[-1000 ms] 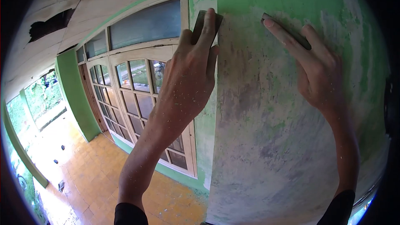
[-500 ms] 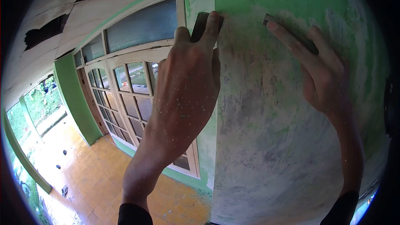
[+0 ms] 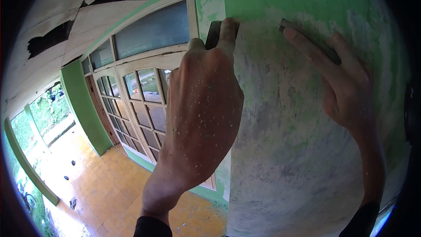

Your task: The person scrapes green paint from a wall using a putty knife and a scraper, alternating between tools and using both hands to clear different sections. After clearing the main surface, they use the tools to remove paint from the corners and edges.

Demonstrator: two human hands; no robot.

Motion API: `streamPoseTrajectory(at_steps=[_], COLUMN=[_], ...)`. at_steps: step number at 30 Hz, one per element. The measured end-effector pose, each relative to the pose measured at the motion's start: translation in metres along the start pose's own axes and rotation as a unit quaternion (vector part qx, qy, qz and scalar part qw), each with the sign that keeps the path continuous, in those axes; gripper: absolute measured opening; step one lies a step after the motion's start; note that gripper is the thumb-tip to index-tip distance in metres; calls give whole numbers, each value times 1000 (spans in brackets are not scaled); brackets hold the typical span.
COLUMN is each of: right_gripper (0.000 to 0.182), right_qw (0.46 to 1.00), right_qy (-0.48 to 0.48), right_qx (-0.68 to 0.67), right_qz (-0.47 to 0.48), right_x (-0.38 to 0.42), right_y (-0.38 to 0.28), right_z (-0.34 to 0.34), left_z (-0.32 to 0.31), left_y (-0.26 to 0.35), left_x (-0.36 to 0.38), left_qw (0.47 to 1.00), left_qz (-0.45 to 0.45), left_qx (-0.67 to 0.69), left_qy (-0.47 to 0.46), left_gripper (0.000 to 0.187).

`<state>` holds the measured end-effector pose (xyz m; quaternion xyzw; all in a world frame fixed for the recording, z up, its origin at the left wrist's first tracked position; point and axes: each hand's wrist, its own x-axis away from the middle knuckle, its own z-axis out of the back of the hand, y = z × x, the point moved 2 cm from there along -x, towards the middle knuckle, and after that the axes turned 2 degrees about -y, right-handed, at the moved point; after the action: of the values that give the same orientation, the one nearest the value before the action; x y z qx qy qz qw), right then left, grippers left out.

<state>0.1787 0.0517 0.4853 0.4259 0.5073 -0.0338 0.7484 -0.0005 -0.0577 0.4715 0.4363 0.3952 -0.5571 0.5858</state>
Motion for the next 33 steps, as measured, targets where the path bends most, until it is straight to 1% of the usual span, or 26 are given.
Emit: streamPoseTrajectory(at_steps=[2,4,5,9,11,12,13,14,15,16,18,19,21,22,23,24,25,26,27,28,29,30,31,32,33], right_gripper=[61,62,62,61,61,60,60,60,59,59,58,58,61,61,62,63,63,64,65,65,64,63,63,62,61], right_qw=[1000,1000,1000,1000,1000,1000,999,1000,1000,1000,1000,1000,999,999,999,999,999,999,998,998,998,998,998,999,999], right_qy=[-5,-18,-10,3,-6,-17,-20,-14,-6,-5,-14,-17,-17,-16,-14,-13,-10,-17,-27,-28,-27,-25,-22,-13,-5], right_qx=[-2,-7,-11,-17,-17,-16,-19,-17,-14,-15,-15,-16,-28,-27,-29,-33,-30,-37,-47,-46,-46,-47,-45,-46,-48], right_qz=[-9,-20,-16,-2,-9,-17,-18,-11,-5,-6,-10,-12,-21,-20,-11,-3,-2,-10,-19,-21,-24,-26,-24,-21,-16], right_x=[0,1,1,2,1,1,3,3,2,3,2,3,2,3,4,4,4,3,4,4,5,5,5,7,7], right_y=[-2,-2,-1,1,-2,-2,-2,-1,0,0,-1,-2,-1,1,3,3,3,3,1,1,2,3,4,5,4], right_z=[2,1,0,-1,1,2,2,2,2,2,2,2,4,5,6,6,7,7,7,7,7,7,7,7,7], left_z=[0,-1,0,-6,-6,-2,2,3,-2,-3,2,1,1,3,3,2,11,11,12,13,10,11,9,7,13], left_y=[1,1,1,-4,-10,-5,0,3,2,-1,-1,-3,-2,0,-2,-3,1,-2,-3,-3,-9,-5,-4,-5,-2], left_x=[-5,-10,-11,3,-2,-1,1,3,3,2,-7,-7,-8,-5,1,4,-1,-8,-15,-19,-14,-8,-3,1,-3], left_qw=[1000,1000,999,1000,981,981,996,998,1000,999,989,990,977,977,995,998,993,993,997,994,984,985,998,993,988], left_qz=[17,-2,-20,-4,-129,-130,-61,7,-18,-19,-103,-102,-156,-156,-77,4,31,31,-29,-93,-151,-151,-54,44,63], left_qx=[7,-11,-31,-23,-97,-97,-66,-35,-23,-25,-92,-90,-117,-117,-63,-8,-40,-39,-45,-50,-66,-66,-23,20,12], left_qy=[-1,6,14,-1,111,107,25,-52,-9,-10,44,40,88,90,13,-67,-106,-106,-48,15,59,60,-25,-111,-140], left_gripper=[54,54,54,53,52,52,52,52,53,53,53,53,53,53,52,51,54,54,57,59,59,59,53,48,48])
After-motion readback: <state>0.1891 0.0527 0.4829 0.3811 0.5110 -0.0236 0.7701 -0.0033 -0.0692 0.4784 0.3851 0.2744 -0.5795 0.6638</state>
